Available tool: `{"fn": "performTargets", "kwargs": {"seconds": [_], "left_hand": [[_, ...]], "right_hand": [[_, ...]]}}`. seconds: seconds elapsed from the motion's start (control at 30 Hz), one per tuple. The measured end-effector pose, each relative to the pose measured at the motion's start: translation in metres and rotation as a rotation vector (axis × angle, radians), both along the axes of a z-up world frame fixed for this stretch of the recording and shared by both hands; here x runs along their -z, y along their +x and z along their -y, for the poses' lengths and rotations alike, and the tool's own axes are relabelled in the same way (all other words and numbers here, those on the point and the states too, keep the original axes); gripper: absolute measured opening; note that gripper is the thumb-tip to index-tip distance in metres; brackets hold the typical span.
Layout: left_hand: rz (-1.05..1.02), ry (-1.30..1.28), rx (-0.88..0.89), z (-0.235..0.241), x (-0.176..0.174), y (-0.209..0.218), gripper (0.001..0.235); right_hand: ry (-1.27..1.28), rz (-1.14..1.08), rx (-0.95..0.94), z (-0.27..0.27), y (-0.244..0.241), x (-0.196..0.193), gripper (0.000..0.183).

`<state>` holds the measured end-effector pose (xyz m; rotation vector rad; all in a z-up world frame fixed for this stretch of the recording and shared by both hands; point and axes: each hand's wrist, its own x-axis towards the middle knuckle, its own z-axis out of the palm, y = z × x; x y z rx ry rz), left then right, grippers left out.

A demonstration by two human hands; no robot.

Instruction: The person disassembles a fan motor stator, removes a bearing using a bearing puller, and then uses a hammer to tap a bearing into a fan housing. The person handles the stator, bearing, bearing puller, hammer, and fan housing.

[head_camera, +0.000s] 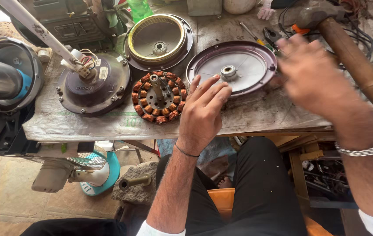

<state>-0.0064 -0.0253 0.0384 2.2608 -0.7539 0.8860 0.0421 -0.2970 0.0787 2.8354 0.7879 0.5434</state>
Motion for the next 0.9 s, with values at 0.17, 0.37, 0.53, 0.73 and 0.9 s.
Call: {"fn": "performTargets", "kwargs": {"seconds": [0.17,0.37,0.53,0.73,0.9], "left_hand": [[-0.043,0.101,0.106,0.001,-0.006,-0.007,0.018],[-0.031,0.088,0.210,0.003,-0.016,-0.023,0.025],[-0.108,-0.028,0.129,0.004,-0.022,-0.007,0.031],[-0.378,0.182,0.022,0.025,-0.033,0.027,0.036],[-0.465,0.344,-0.028,0.043,-0.030,0.042,0.023]], "right_hand": [[0.439,0.012,0.303,0.034,0.001,-0.018,0.026],[0.291,-0.235,0.531,0.024,-0.001,-0.035,0.025],[0.107,-0.346,0.575,0.006,0.006,-0.035,0.040],[0.238,-0.310,0.525,0.007,0.026,-0.021,0.031],[0.296,-0.237,0.548,0.028,0.036,-0.005,0.035]]}}
